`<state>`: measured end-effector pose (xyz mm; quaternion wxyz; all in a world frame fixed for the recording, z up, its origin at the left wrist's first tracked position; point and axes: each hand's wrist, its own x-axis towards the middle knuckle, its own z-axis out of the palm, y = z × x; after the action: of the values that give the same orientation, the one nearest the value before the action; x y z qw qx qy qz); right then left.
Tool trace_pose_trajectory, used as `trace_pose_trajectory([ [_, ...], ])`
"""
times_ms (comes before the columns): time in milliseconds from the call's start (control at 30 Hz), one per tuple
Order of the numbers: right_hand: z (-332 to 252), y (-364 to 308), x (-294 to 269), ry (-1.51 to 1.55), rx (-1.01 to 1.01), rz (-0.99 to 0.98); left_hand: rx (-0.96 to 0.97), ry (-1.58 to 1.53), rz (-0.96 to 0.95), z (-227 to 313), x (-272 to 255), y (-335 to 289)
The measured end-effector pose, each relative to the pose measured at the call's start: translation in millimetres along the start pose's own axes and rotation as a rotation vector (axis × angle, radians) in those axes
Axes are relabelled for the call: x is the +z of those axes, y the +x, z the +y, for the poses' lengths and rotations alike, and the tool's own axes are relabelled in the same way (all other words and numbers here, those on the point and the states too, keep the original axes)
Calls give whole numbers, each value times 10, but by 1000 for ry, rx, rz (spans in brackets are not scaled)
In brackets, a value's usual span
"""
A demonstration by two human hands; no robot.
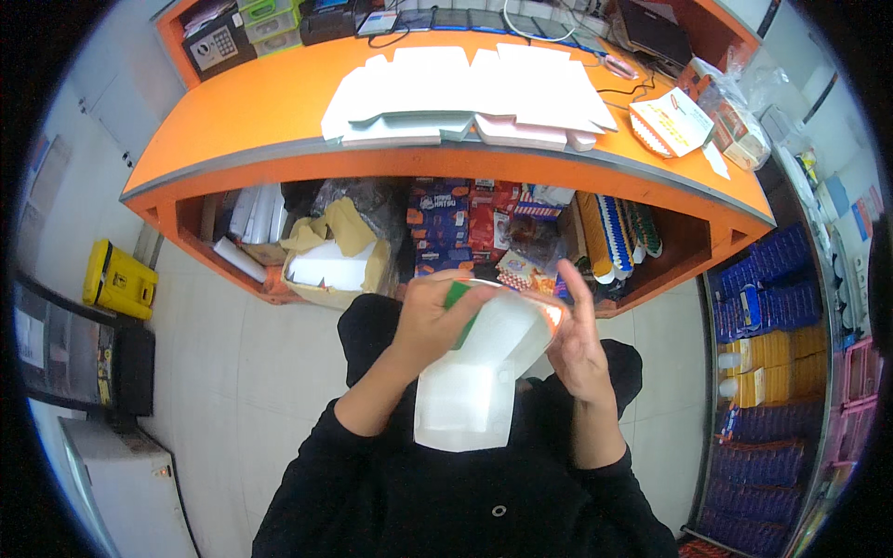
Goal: The person sits on the floor behind a counter and folds flat white cardboard pieces into small takeaway boxes. They insert colorful printed inserts into the boxes and stack the finished units on the counter.
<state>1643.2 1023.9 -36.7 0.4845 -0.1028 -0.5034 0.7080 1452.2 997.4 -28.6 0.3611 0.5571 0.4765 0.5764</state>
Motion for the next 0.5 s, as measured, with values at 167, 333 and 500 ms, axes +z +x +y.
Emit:
trace_pose_trajectory([
  [167,-34,2,-145,-333,184,165,86,123,-95,-39,50,-44],
  [333,39,-40,-316,-711,335,10,-38,138,-153,-143,-81,44],
  [500,-6,-21,-257,-510,-157,693,-21,-224,233,-377,-189,4],
])
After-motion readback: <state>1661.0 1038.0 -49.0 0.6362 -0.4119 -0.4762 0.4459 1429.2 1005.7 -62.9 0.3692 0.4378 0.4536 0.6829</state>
